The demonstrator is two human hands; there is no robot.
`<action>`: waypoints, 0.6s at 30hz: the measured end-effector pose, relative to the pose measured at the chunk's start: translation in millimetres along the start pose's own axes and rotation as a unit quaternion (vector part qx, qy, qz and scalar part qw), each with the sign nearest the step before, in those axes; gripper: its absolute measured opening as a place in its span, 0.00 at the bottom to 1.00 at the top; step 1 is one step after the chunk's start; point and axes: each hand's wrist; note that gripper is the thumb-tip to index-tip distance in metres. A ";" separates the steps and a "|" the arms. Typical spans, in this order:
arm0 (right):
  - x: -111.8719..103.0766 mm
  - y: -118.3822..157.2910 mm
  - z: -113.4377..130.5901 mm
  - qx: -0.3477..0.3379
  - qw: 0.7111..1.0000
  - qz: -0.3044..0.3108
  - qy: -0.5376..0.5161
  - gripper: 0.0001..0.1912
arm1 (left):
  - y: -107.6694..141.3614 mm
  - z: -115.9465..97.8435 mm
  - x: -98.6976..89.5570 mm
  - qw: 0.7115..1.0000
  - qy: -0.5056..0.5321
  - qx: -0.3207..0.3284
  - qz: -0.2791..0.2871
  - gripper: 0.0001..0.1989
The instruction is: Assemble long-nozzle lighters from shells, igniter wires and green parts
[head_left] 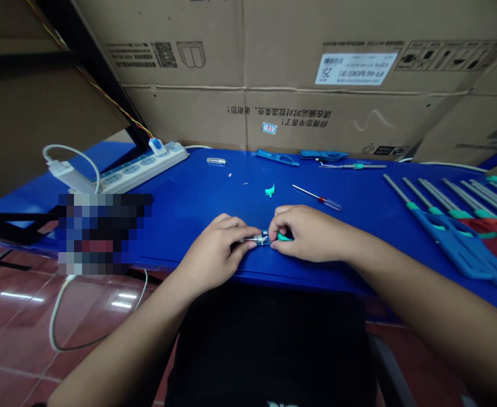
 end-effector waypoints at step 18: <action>1.3 -1.7 -8.5 0.030 0.998 -0.006 -0.059 0.07 | -2.3 -7.4 4.3 1.000 -0.016 -0.008 -0.005 0.11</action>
Point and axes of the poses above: each hand's wrist, its own y-axis away from the middle knuckle, its own x-axis out of the palm, z = x × y, and after that the axes turned 4 degrees about -z, right-handed
